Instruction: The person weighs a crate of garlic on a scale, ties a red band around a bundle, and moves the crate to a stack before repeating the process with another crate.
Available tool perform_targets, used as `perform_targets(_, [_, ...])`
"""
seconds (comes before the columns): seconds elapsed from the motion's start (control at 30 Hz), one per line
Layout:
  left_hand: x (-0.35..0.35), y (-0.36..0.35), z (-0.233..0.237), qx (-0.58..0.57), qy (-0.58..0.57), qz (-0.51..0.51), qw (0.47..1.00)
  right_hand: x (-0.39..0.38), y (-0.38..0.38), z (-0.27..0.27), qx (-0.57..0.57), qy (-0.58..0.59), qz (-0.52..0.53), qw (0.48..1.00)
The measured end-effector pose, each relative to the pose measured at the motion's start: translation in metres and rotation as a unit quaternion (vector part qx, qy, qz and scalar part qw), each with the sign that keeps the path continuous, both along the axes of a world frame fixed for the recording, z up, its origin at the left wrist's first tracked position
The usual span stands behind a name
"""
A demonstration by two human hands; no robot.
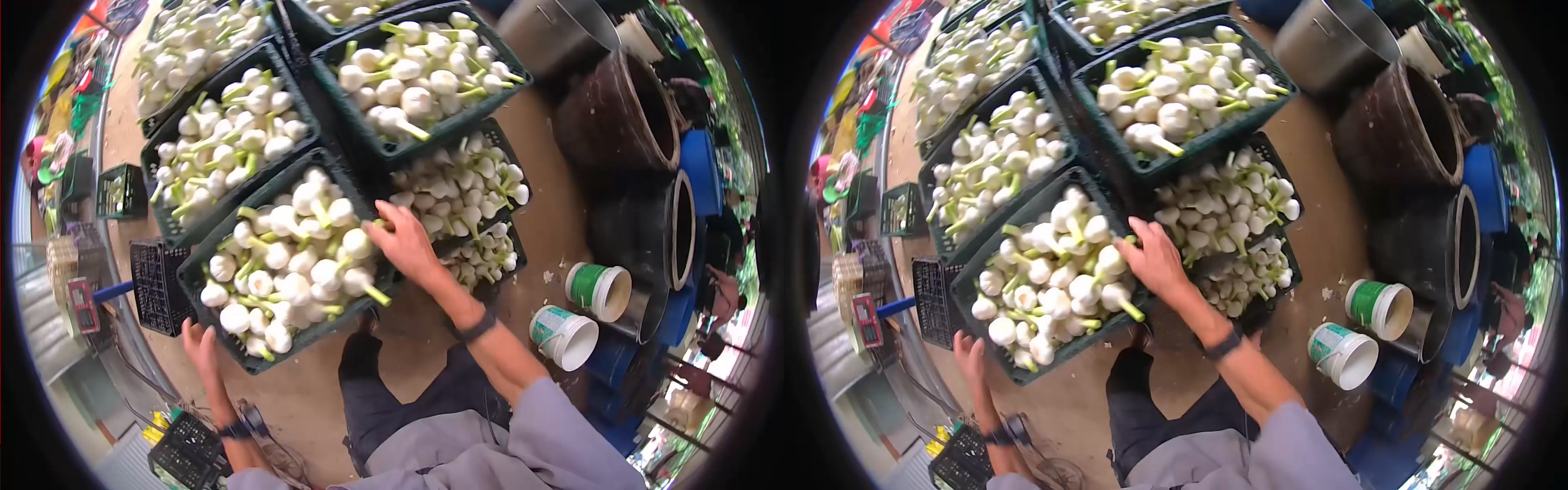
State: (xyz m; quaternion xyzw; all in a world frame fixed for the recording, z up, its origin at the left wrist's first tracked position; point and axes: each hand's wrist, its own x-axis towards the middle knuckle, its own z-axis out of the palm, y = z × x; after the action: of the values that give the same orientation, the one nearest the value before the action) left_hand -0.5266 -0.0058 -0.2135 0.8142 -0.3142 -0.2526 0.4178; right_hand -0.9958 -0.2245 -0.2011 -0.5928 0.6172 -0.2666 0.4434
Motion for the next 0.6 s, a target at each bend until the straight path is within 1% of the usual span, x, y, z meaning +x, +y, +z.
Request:
perform_targets(0.03, [-0.052,-0.009,0.033,-0.069,-0.145,0.06,0.985,-0.021,0.021,0.009,-0.116,-0.011,-0.028,0.993])
perform_targets(0.07, [-0.104,-0.01,0.074,-0.056,-0.127,0.042,0.989,-0.05,0.04,0.01,-0.148,-0.011,-0.039,0.988])
perform_targets(0.1, [-0.156,-0.003,0.104,-0.038,-0.109,0.023,0.993,-0.085,0.061,0.001,-0.153,0.018,-0.042,0.987])
perform_targets(0.13, [-0.206,0.005,0.11,-0.008,-0.064,-0.001,0.998,-0.123,0.084,-0.01,-0.077,0.031,-0.049,0.995])
perform_targets(0.17, [-0.257,0.009,0.107,0.022,-0.02,-0.026,0.999,-0.166,0.104,-0.035,-0.002,0.044,-0.057,0.997])
perform_targets(0.2, [-0.309,0.006,0.097,0.067,0.059,-0.089,0.992,-0.211,0.133,-0.086,0.081,0.007,-0.146,0.986])
perform_targets(0.23, [-0.347,0.008,0.066,0.145,0.171,-0.116,0.968,-0.257,0.15,-0.125,0.135,0.037,-0.179,0.974])
perform_targets(0.27, [-0.383,0.008,0.025,0.216,0.306,-0.096,0.922,-0.312,0.172,-0.185,0.112,0.125,-0.153,0.974])
perform_targets(0.3, [-0.419,0.004,-0.025,0.25,0.357,-0.077,0.896,-0.36,0.185,-0.237,0.156,0.16,-0.195,0.955])
perform_targets(0.33, [-0.445,0.004,-0.08,0.285,0.408,-0.055,0.866,-0.394,0.177,-0.257,0.172,0.196,-0.196,0.945])
perform_targets(0.37, [-0.46,0.01,-0.142,0.325,0.42,-0.05,0.846,-0.419,0.168,-0.282,0.149,0.323,-0.169,0.919])
perform_targets(0.4, [-0.475,0.016,-0.205,0.362,0.432,-0.044,0.825,-0.447,0.161,-0.311,0.125,0.305,-0.174,0.928])
perform_targets(0.43, [-0.488,0.016,-0.261,0.396,0.4,-0.07,0.823,-0.468,0.148,-0.342,0.099,0.325,-0.161,0.927])
perform_targets(0.5, [-0.502,0.019,-0.365,0.454,0.337,-0.134,0.814,-0.496,0.126,-0.393,0.085,0.343,-0.121,0.928])
perform_targets(0.53, [-0.506,0.017,-0.403,0.475,0.307,-0.171,0.807,-0.512,0.117,-0.422,0.09,0.338,-0.114,0.93])
perform_targets(0.6, [-0.527,-0.007,-0.42,0.398,0.349,-0.156,0.834,-0.531,0.109,-0.478,0.088,0.253,-0.068,0.961])
